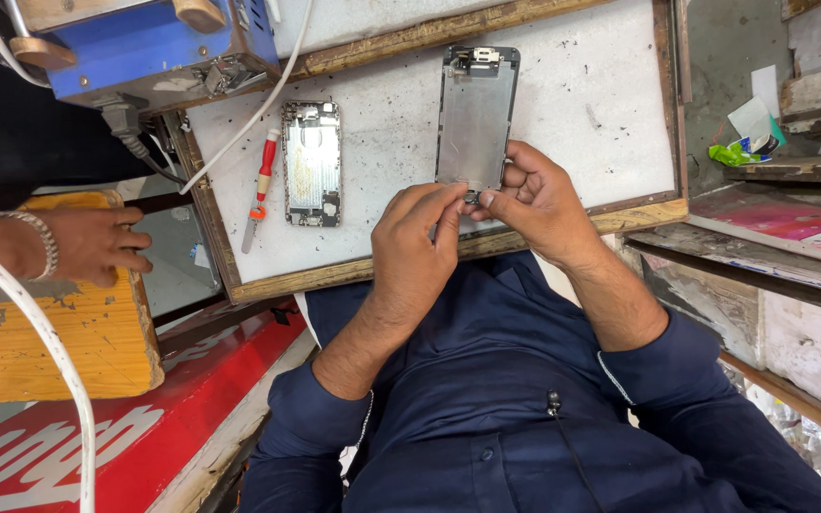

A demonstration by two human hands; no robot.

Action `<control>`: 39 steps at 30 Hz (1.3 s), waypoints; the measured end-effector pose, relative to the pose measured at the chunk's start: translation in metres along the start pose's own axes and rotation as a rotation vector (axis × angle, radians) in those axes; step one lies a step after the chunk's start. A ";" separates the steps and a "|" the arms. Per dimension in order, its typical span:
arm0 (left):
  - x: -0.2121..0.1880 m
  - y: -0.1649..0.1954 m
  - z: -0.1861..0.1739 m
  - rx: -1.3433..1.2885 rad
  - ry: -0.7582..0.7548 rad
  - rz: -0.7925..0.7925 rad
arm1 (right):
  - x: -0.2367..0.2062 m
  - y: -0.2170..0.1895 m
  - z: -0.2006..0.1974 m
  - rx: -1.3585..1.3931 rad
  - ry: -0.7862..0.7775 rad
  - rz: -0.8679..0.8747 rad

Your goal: The person uses a red-handled screwdriver to remove screws from a disassembled smartphone frame. They manipulate the frame and internal components on a white work surface, occasionally lifting and repositioning the device while continuing to unscrew fasteners.

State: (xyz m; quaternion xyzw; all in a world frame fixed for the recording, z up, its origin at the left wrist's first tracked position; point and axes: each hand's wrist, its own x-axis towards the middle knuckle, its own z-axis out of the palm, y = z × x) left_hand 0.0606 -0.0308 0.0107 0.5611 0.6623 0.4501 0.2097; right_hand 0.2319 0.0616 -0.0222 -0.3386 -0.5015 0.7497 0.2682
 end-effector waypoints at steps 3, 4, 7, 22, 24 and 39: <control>0.000 0.002 0.000 0.006 -0.002 0.005 | -0.001 -0.003 0.002 -0.065 0.010 -0.011; 0.001 0.002 0.000 0.002 -0.003 0.013 | -0.001 -0.004 0.004 -0.068 0.023 -0.006; 0.000 0.004 -0.001 0.034 0.010 0.056 | 0.000 -0.006 0.008 -0.072 0.057 0.008; -0.001 -0.036 0.010 -0.623 -0.184 -0.463 | 0.001 -0.016 0.017 -0.130 0.082 0.058; -0.001 -0.038 0.012 -0.617 -0.193 -0.474 | 0.000 -0.017 0.017 -0.113 0.079 0.050; -0.006 -0.045 -0.029 -0.554 -0.114 -0.427 | 0.001 -0.055 -0.024 -0.403 -0.090 0.131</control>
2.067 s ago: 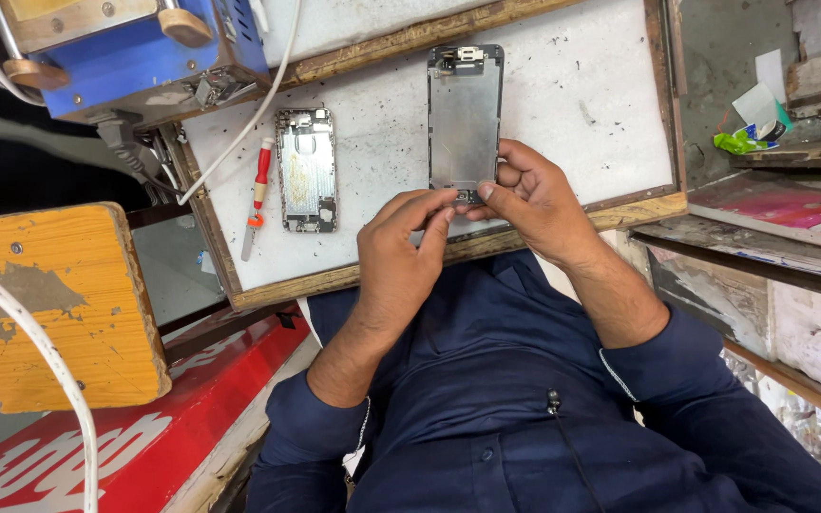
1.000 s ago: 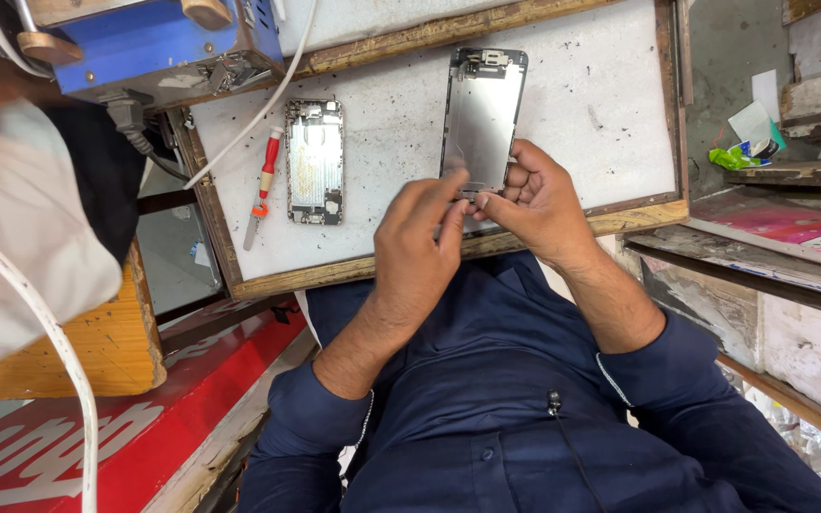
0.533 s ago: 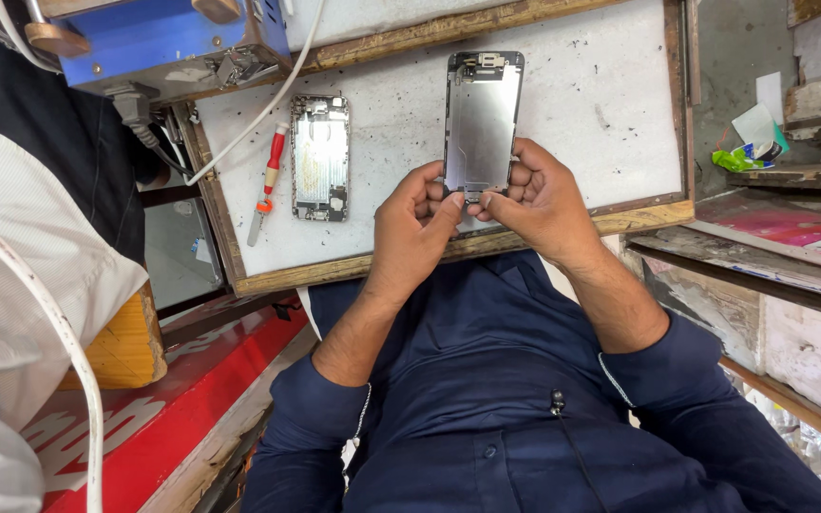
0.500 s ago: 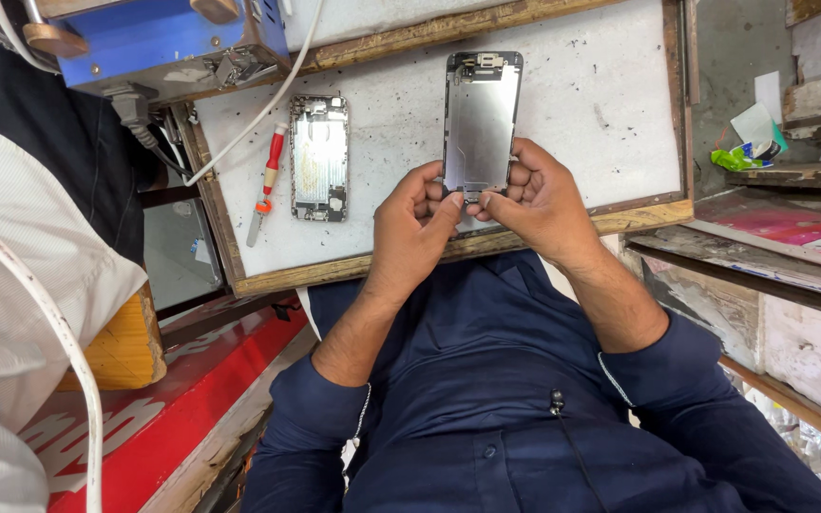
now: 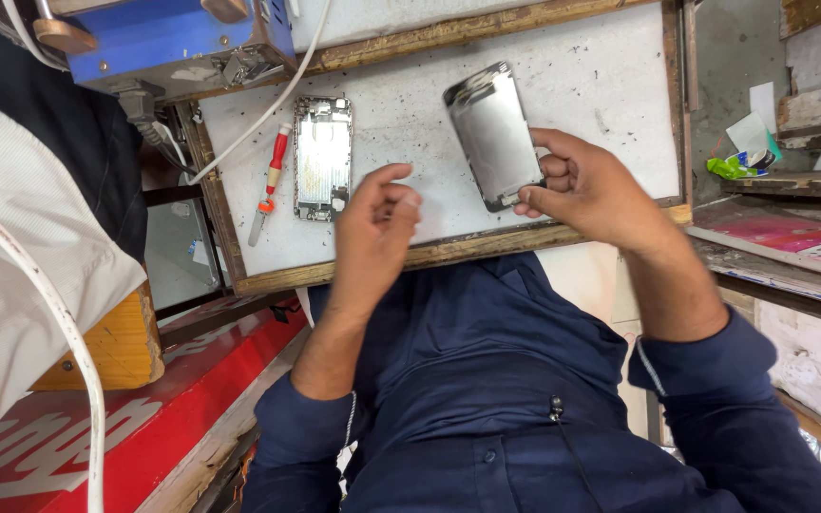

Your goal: The person uses a red-handled screwdriver to remove screws from a disassembled smartphone frame. They manipulate the frame and internal components on a white work surface, occasionally lifting and repositioning the device while continuing to unscrew fasteners.

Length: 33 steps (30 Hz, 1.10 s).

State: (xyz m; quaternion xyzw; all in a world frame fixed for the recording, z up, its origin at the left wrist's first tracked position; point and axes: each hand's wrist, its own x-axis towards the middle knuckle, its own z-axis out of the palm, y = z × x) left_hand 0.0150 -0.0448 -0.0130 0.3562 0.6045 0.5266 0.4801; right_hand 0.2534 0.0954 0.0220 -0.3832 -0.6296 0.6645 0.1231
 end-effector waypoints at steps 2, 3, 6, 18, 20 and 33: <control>-0.001 0.004 -0.010 0.034 0.033 0.002 | 0.004 -0.010 -0.007 -0.169 -0.084 0.006; -0.002 0.006 -0.013 0.068 0.024 0.042 | 0.007 -0.015 -0.009 -0.252 -0.128 0.008; 0.000 0.010 -0.014 0.179 0.002 0.113 | 0.027 -0.028 -0.009 -0.534 -0.240 0.109; -0.010 0.012 -0.009 0.477 0.029 -0.059 | 0.064 -0.052 -0.005 -0.637 -0.490 0.200; -0.012 0.012 -0.008 0.478 0.025 -0.058 | 0.063 -0.057 -0.003 -0.709 -0.472 0.189; -0.030 0.017 -0.005 0.489 0.017 -0.122 | 0.048 -0.059 0.015 -1.183 -0.361 -0.128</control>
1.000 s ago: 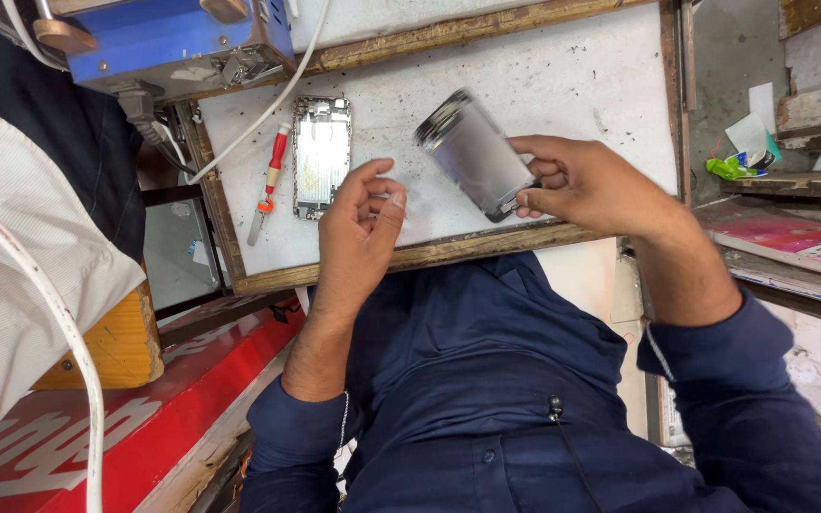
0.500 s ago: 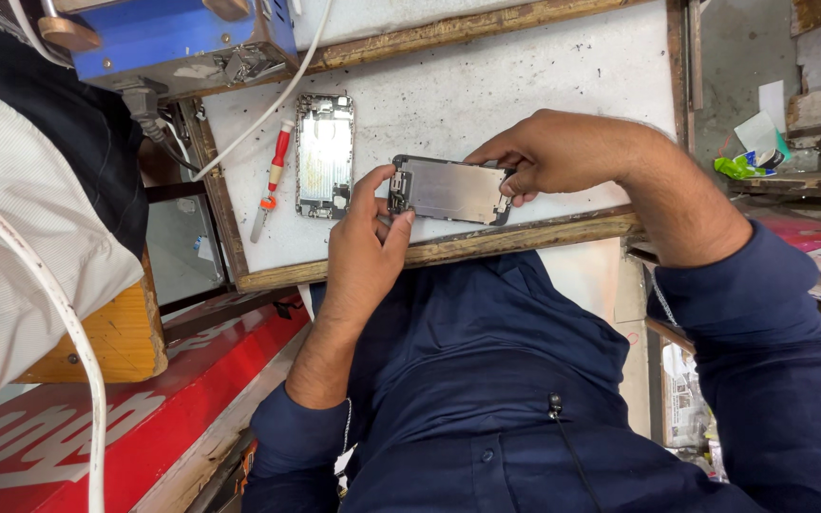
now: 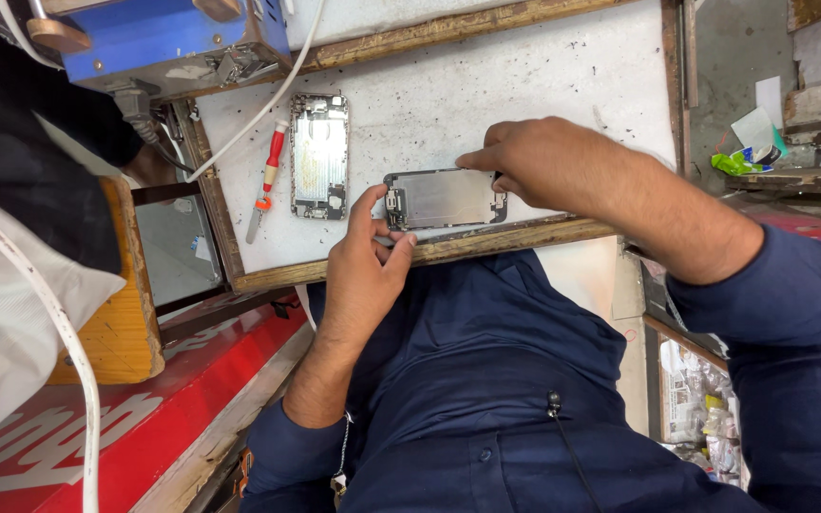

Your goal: The person uses a red-handled screwdriver to remove screws from a disassembled smartphone frame. They manipulate the frame and internal components on a white work surface, occasionally lifting and repositioning the device while continuing to unscrew fasteners.

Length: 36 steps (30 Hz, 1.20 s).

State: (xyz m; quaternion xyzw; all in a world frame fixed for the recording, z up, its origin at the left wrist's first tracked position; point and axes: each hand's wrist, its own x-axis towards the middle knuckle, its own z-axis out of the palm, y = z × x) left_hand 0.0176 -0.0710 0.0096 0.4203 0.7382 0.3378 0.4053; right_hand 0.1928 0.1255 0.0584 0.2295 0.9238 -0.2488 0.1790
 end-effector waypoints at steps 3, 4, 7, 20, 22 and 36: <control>-0.001 0.003 -0.001 0.070 0.007 0.009 | -0.009 -0.001 0.009 -0.017 0.193 -0.056; -0.001 0.004 -0.002 0.087 0.006 0.015 | -0.014 -0.001 0.013 -0.062 0.260 -0.068; -0.003 0.007 -0.006 0.256 0.009 0.025 | -0.026 0.002 0.024 -0.154 0.409 -0.068; 0.005 0.025 0.058 0.688 0.069 0.715 | -0.028 0.011 0.038 -0.094 0.403 0.041; 0.005 0.024 0.059 0.688 0.075 0.707 | -0.028 0.012 0.039 -0.058 0.407 0.049; 0.002 0.027 0.062 0.678 0.074 0.685 | -0.068 -0.023 0.093 0.056 0.688 0.094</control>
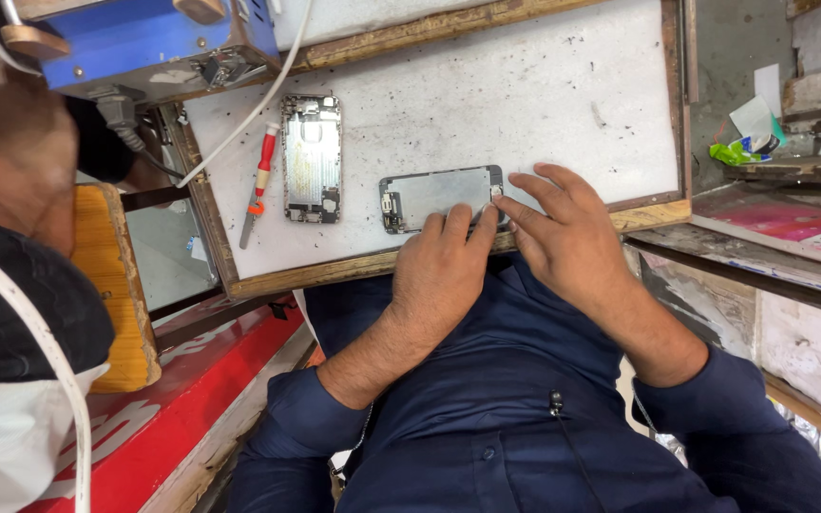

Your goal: The person uses a red-handled screwdriver to remove screws from a disassembled smartphone frame. They manipulate the frame and internal components on a white work surface, occasionally lifting and repositioning the device while continuing to unscrew fasteners.

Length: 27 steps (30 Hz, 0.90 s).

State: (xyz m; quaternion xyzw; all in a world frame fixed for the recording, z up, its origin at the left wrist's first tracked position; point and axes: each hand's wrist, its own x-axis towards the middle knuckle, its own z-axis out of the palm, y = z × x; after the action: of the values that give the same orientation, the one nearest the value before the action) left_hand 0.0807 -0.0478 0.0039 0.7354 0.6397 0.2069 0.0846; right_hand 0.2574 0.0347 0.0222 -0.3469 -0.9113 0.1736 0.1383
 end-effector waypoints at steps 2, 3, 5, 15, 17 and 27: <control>0.000 0.000 0.001 0.009 0.005 -0.001 | -0.003 -0.001 0.003 -0.016 0.005 0.007; 0.000 0.000 0.001 0.006 0.009 0.001 | -0.003 0.000 0.003 -0.024 0.009 0.007; 0.000 -0.001 0.001 0.002 0.017 0.000 | -0.003 0.002 0.004 -0.048 0.016 -0.001; -0.006 -0.011 -0.015 -0.215 0.097 -0.067 | 0.001 0.010 0.003 -0.072 0.036 -0.064; -0.011 -0.029 -0.025 -0.183 0.185 -0.120 | 0.001 0.011 0.004 -0.063 0.041 -0.039; -0.040 -0.134 -0.070 0.038 0.303 -0.538 | 0.007 0.015 0.005 0.029 0.055 0.023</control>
State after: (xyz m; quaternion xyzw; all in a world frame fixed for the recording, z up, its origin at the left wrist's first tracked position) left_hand -0.0738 -0.0738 0.0072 0.5019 0.8204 0.2725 0.0263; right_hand 0.2591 0.0492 0.0119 -0.3599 -0.9005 0.1786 0.1661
